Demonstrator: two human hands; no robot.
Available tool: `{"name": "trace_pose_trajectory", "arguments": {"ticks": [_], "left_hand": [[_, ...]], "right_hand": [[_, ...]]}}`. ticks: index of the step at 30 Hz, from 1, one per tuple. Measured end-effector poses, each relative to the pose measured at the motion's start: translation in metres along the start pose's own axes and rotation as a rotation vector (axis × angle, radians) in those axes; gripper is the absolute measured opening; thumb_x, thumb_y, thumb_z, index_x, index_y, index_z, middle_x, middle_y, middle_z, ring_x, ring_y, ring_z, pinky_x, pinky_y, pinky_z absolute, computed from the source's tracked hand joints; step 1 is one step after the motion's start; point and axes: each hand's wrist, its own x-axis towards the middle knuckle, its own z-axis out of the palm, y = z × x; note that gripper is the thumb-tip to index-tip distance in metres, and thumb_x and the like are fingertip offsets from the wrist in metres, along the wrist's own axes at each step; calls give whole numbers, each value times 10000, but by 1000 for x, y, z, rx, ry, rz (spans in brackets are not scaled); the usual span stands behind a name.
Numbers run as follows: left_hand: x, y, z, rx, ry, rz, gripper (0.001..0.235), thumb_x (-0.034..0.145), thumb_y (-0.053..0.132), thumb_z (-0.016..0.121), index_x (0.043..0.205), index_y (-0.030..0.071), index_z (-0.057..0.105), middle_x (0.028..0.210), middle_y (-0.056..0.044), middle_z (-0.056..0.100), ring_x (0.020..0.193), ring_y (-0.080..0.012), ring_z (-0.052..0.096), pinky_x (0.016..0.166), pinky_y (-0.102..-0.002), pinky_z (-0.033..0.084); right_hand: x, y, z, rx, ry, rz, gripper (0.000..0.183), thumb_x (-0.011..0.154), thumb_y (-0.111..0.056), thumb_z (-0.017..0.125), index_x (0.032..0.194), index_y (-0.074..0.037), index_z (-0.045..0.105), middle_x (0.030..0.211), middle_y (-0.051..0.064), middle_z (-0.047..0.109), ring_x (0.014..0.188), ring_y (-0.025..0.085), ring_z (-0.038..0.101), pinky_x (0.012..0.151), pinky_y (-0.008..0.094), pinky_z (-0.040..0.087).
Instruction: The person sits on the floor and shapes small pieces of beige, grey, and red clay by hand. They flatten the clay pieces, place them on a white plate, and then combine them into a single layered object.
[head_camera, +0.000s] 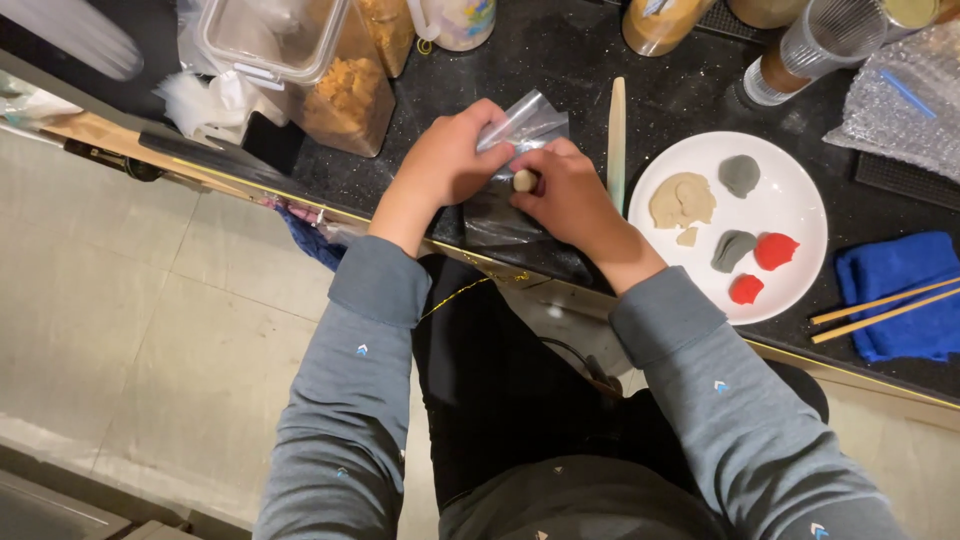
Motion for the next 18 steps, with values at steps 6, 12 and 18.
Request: {"name": "trace_pose_trajectory", "arguments": {"ticks": [6, 12, 18], "left_hand": [[-15, 16, -7, -73, -44, -19, 262, 823, 279, 610, 1080, 243, 578, 960, -45, 730, 834, -264, 639, 697, -376, 445], [-38, 5, 10, -194, 2, 143, 450, 802, 402, 798, 1147, 168, 628, 1111, -180, 745, 1117, -435, 672, 927, -547, 511], [-42, -21, 61, -175, 142, 562, 323, 899, 412, 742, 959, 95, 752, 947, -210, 749, 1240, -418, 630, 1142, -605, 367]], "right_hand": [[-3, -12, -5, 57, 39, 53, 535, 693, -121, 907, 1181, -125, 689, 999, 55, 637, 654, 155, 616, 748, 297, 520], [-6, -30, -17, 175, -69, 459, 488, 755, -374, 888, 1154, -216, 658, 815, -68, 712, 801, 119, 740, 763, 295, 581], [-20, -32, -41, 545, 329, 562, 350, 926, 35, 395, 1234, -8, 555, 1061, 194, 646, 794, 231, 750, 707, 323, 674]]}}
